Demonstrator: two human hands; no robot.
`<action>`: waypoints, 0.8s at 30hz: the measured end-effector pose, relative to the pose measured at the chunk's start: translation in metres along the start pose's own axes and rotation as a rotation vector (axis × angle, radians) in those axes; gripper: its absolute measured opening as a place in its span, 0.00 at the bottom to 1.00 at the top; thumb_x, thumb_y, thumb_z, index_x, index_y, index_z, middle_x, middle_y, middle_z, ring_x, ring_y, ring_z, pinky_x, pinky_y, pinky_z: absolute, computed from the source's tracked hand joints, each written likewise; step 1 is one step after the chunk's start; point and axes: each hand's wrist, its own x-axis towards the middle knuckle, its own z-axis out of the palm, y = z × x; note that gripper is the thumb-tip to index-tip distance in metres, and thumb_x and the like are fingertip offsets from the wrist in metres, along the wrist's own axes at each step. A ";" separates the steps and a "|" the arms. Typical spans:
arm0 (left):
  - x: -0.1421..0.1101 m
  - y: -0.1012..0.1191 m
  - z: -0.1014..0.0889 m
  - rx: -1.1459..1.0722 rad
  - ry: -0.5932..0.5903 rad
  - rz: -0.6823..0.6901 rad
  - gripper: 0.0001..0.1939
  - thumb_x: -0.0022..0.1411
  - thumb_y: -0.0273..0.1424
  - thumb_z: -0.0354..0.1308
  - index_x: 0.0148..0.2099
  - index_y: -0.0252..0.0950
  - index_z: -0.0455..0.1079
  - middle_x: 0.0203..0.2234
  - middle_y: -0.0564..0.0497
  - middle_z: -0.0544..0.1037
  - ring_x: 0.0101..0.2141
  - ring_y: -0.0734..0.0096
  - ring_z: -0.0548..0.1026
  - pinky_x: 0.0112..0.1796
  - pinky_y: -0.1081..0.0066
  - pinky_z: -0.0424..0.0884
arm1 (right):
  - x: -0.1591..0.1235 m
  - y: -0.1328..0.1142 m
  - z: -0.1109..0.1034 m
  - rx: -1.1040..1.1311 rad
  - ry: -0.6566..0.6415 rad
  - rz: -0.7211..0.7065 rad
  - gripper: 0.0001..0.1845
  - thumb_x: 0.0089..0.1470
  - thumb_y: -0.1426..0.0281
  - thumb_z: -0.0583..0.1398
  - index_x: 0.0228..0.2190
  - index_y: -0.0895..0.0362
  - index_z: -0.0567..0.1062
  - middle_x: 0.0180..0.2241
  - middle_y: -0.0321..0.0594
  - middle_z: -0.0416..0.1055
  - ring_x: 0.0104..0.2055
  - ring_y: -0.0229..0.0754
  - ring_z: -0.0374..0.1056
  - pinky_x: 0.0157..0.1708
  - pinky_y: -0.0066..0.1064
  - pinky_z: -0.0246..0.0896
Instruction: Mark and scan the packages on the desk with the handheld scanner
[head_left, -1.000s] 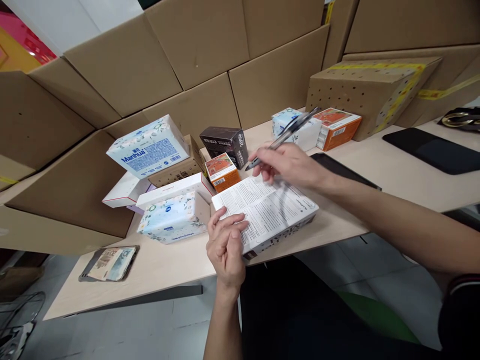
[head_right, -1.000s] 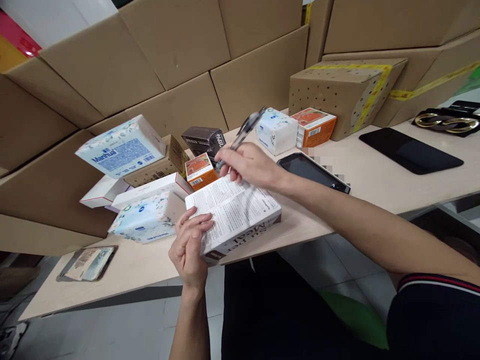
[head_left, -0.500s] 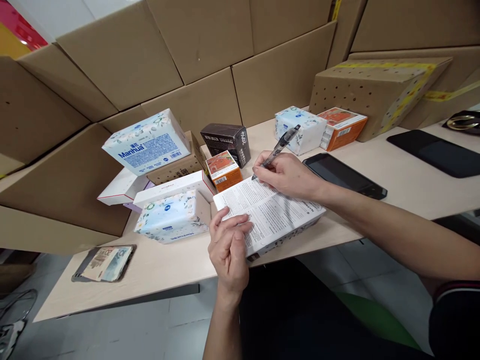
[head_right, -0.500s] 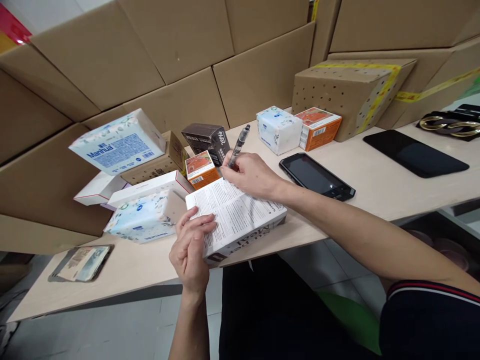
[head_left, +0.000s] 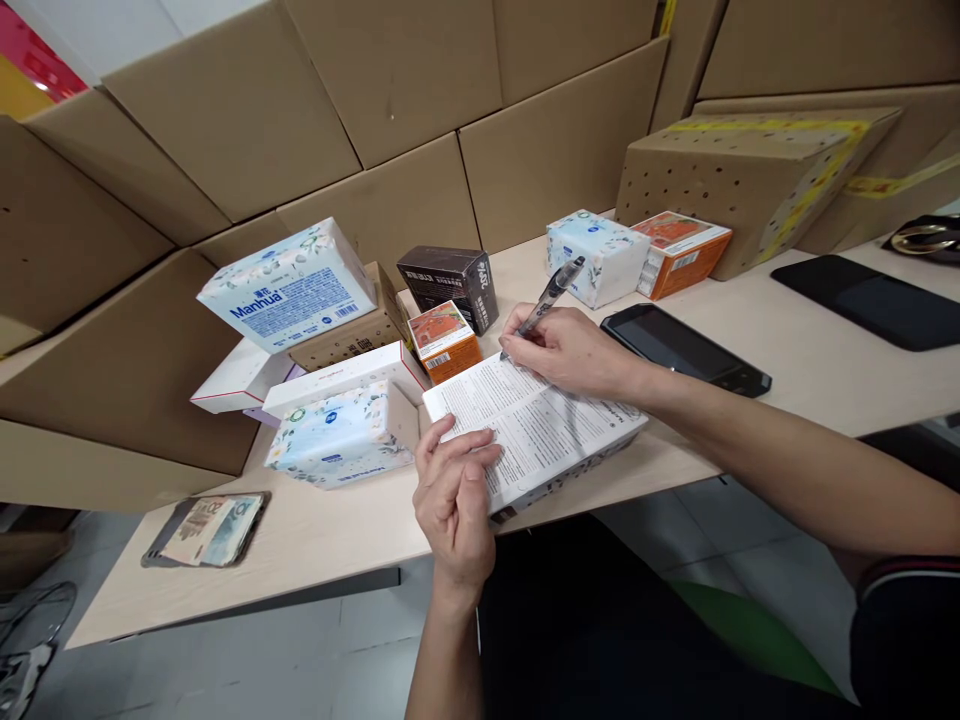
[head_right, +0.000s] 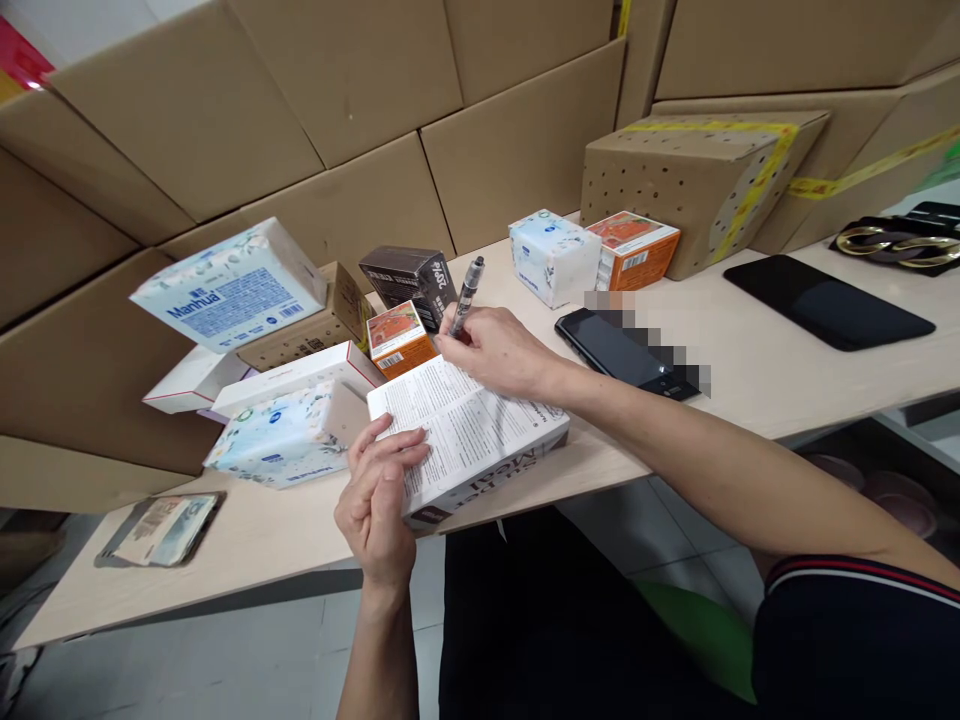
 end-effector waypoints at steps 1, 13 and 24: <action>0.000 0.000 0.000 -0.002 -0.001 -0.002 0.15 0.70 0.26 0.51 0.42 0.43 0.80 0.37 0.54 0.84 0.48 0.62 0.79 0.59 0.47 0.64 | 0.000 0.000 0.000 0.004 0.001 -0.004 0.10 0.58 0.65 0.56 0.26 0.55 0.68 0.22 0.32 0.64 0.26 0.36 0.57 0.29 0.31 0.48; 0.001 0.001 0.000 -0.014 0.010 0.003 0.14 0.70 0.25 0.51 0.41 0.41 0.79 0.38 0.54 0.84 0.48 0.64 0.79 0.59 0.50 0.64 | 0.000 0.004 -0.003 0.334 0.112 0.078 0.11 0.61 0.62 0.57 0.30 0.55 0.67 0.19 0.30 0.65 0.17 0.31 0.58 0.19 0.26 0.51; 0.001 0.000 0.002 0.003 0.042 0.025 0.15 0.69 0.25 0.51 0.40 0.41 0.79 0.37 0.53 0.84 0.50 0.62 0.78 0.58 0.48 0.66 | 0.000 0.045 -0.053 -0.773 -0.242 0.379 0.16 0.55 0.62 0.61 0.42 0.59 0.76 0.39 0.52 0.78 0.40 0.51 0.73 0.34 0.35 0.60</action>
